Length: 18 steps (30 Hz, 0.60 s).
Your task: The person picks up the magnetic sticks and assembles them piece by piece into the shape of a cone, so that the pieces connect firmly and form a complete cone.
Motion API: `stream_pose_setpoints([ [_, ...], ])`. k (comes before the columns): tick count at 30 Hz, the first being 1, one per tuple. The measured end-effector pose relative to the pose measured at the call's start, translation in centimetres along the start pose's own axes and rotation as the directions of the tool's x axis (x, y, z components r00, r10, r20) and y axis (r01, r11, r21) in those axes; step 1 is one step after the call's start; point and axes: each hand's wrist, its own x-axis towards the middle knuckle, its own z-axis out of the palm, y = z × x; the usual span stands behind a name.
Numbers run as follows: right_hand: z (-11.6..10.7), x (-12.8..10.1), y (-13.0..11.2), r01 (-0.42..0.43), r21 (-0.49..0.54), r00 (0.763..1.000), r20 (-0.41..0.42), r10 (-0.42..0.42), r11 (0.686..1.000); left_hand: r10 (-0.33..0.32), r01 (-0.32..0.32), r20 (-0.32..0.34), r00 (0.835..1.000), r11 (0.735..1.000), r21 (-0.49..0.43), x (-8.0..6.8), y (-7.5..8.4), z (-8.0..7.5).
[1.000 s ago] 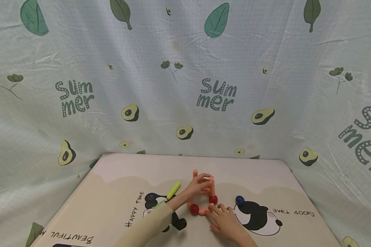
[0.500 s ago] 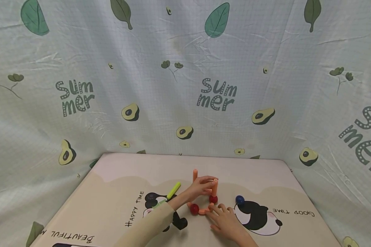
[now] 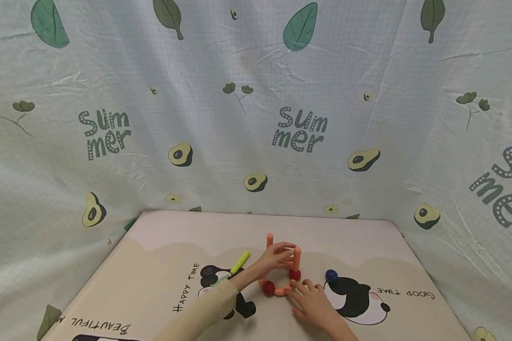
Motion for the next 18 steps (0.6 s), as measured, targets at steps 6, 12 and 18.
stream_pose_setpoints([
  [6, 0.2, 0.1, 0.4, 0.017, -0.012, 0.998, -0.053, -0.018, 1.0, 0.024, -0.024, 0.034, 0.999, 1.0, -0.001, -0.8, -0.1, -1.0],
  [12, 0.2, 0.1, 0.7, 0.001, 0.019, 0.999, -0.036, 0.0, 1.0, 0.031, -0.033, 0.045, 0.998, 0.999, 0.042, -1.8, -0.1, -2.2],
  [18, 0.3, 0.3, 0.8, -0.018, 0.002, 0.999, -0.034, 0.018, 1.0, 0.072, -0.075, 0.032, 0.997, 0.991, 0.114, -3.0, 0.2, -3.2],
])
